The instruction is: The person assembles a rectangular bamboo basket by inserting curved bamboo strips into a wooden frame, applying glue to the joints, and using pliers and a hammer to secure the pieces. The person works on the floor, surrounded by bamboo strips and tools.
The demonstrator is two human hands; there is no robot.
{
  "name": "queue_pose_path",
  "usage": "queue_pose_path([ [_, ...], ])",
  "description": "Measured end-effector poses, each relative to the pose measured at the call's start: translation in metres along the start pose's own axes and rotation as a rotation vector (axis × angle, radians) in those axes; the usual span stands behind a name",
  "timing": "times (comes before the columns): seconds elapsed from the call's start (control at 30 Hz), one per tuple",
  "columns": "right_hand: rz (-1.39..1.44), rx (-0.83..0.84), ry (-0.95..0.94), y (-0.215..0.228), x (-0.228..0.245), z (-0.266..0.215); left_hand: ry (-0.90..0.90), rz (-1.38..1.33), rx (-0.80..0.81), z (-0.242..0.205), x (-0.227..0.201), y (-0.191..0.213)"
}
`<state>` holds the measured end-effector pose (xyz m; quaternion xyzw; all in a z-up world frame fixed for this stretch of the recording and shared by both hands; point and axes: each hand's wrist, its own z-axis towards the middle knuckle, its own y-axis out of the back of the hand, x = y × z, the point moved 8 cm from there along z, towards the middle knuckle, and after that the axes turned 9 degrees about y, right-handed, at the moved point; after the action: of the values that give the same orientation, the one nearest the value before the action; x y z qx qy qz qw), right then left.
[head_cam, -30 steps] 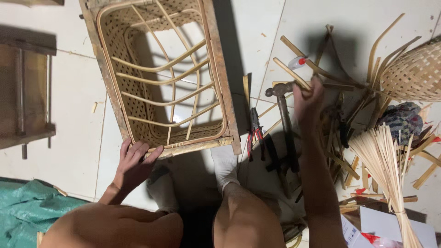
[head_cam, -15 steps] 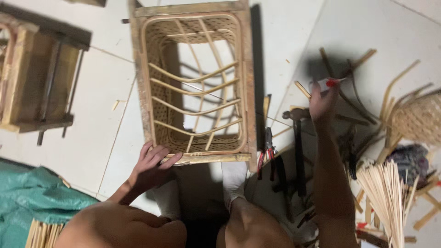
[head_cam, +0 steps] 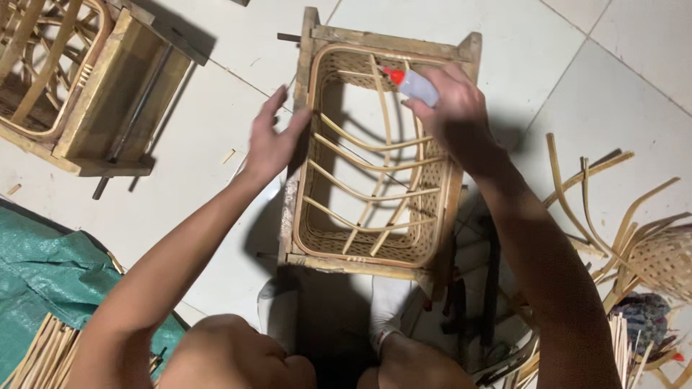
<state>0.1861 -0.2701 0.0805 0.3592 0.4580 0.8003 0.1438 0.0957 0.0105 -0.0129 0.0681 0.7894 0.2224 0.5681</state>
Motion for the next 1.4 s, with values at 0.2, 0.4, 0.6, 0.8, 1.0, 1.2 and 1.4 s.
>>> queue_pose_path([
  [0.2,-0.275,-0.036,0.216,-0.019,0.001,0.036,-0.108,0.005,-0.074,0.029,-0.012,-0.028],
  [0.4,-0.508,-0.061,0.465,-0.030,0.010,0.039,-0.046,0.005,-0.039,0.027,-0.011,-0.028],
  [0.6,-0.385,-0.043,0.418,-0.028,0.014,0.046,-0.023,-0.003,-0.040,0.026,-0.015,-0.028],
  [0.8,-0.330,-0.018,0.320,-0.026,0.018,0.049,-0.028,0.002,-0.050,0.027,-0.010,-0.030],
  [1.0,-0.362,0.005,0.326,-0.030,0.017,0.053,-0.025,0.029,-0.055,0.029,-0.005,-0.031],
  [1.2,-0.375,-0.027,0.340,-0.023,0.008,0.044,-0.068,0.040,-0.075,0.026,-0.014,-0.028],
  [1.4,-0.286,-0.054,0.291,0.000,-0.006,0.025,0.012,-0.019,-0.018,0.024,-0.020,-0.026],
])
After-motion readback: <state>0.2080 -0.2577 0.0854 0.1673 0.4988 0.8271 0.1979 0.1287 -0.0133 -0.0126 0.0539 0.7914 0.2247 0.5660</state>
